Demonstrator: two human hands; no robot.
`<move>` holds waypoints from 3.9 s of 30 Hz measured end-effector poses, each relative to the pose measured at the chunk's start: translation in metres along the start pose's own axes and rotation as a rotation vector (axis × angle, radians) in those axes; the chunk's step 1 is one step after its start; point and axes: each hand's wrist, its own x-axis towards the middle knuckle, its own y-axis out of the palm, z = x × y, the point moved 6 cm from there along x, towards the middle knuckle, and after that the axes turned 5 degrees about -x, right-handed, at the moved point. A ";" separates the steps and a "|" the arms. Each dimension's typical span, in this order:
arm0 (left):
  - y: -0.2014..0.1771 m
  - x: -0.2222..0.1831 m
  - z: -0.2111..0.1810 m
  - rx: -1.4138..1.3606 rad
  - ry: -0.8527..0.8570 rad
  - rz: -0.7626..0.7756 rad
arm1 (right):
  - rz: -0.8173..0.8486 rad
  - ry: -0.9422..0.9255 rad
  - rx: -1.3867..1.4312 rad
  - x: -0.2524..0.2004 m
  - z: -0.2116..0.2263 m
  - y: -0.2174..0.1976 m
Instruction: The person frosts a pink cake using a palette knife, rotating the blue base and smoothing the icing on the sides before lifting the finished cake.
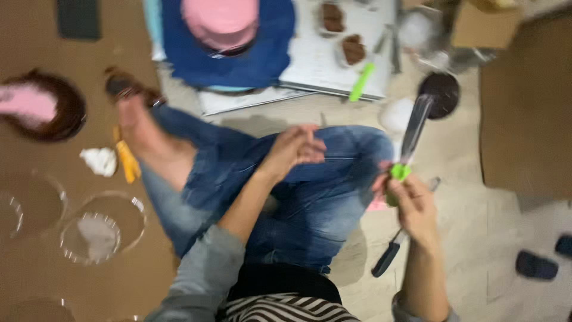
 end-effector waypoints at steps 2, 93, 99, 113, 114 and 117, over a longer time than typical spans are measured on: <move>-0.032 0.013 -0.025 -0.065 0.138 -0.172 | -0.007 -0.068 -0.165 0.029 0.022 -0.001; -0.087 -0.033 -0.150 -0.162 0.819 -1.031 | 0.417 -1.676 -2.331 0.332 0.210 0.278; -0.089 -0.029 -0.150 -0.181 0.808 -1.026 | 0.429 -1.704 -2.350 0.321 0.215 0.284; -0.094 -0.030 -0.150 -0.093 0.902 -1.117 | 0.402 -1.719 -2.301 0.311 0.217 0.282; -0.094 -0.030 -0.149 -0.032 0.935 -1.156 | 0.403 -1.699 -2.284 0.311 0.217 0.282; -0.091 -0.037 -0.151 -0.099 0.793 -1.099 | 0.453 -1.686 -2.263 0.308 0.216 0.280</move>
